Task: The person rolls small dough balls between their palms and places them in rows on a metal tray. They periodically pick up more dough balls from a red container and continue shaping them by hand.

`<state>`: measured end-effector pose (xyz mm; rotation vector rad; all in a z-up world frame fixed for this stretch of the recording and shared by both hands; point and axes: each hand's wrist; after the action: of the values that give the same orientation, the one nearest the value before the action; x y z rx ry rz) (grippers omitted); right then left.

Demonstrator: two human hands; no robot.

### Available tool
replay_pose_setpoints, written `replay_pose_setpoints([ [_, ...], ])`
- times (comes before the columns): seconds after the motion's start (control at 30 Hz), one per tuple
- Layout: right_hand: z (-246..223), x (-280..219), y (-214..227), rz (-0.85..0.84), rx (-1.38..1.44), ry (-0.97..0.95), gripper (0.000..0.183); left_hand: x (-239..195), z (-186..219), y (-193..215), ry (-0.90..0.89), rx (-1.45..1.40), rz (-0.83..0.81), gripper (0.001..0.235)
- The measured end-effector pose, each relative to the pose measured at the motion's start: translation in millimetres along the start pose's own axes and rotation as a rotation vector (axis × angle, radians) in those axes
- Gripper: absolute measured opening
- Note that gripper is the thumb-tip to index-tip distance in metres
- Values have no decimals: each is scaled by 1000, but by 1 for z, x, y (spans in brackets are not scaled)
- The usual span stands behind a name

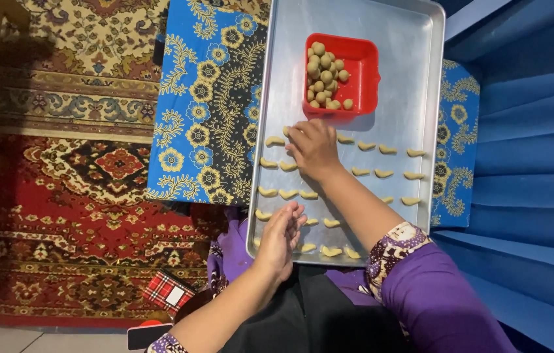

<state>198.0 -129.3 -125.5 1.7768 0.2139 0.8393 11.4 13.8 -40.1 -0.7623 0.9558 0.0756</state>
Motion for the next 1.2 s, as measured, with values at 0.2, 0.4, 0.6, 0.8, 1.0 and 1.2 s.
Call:
replay_pose_setpoints([
  [0.2,11,9,-25,-110,-51,-102,35,-2,3,-2,12,11,8,55],
  [0.4,18,-1,-30,-137,-38,-108,18,0,2,-1,21,4,10,55],
  [0.6,3,6,-7,-171,-34,-132,25,-7,6,-4,14,10,-19,58],
  [0.8,-21,25,-8,-151,-15,-43,36,-3,3,-3,17,10,-23,59],
  [1.0,-15,38,-22,-233,32,-49,11,-5,7,-3,29,-9,-12,57],
  [1.2,-10,48,-14,-235,89,62,7,-4,7,-3,47,-22,-18,56],
])
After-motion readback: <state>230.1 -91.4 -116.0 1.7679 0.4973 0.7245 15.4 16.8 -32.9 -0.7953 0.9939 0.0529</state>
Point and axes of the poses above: each hand's wrist, its own x-axis towards the middle knuckle, its own y-axis out of the back of the hand, z = x × y, and after that the axes turned 4 degrees about y, right-handed
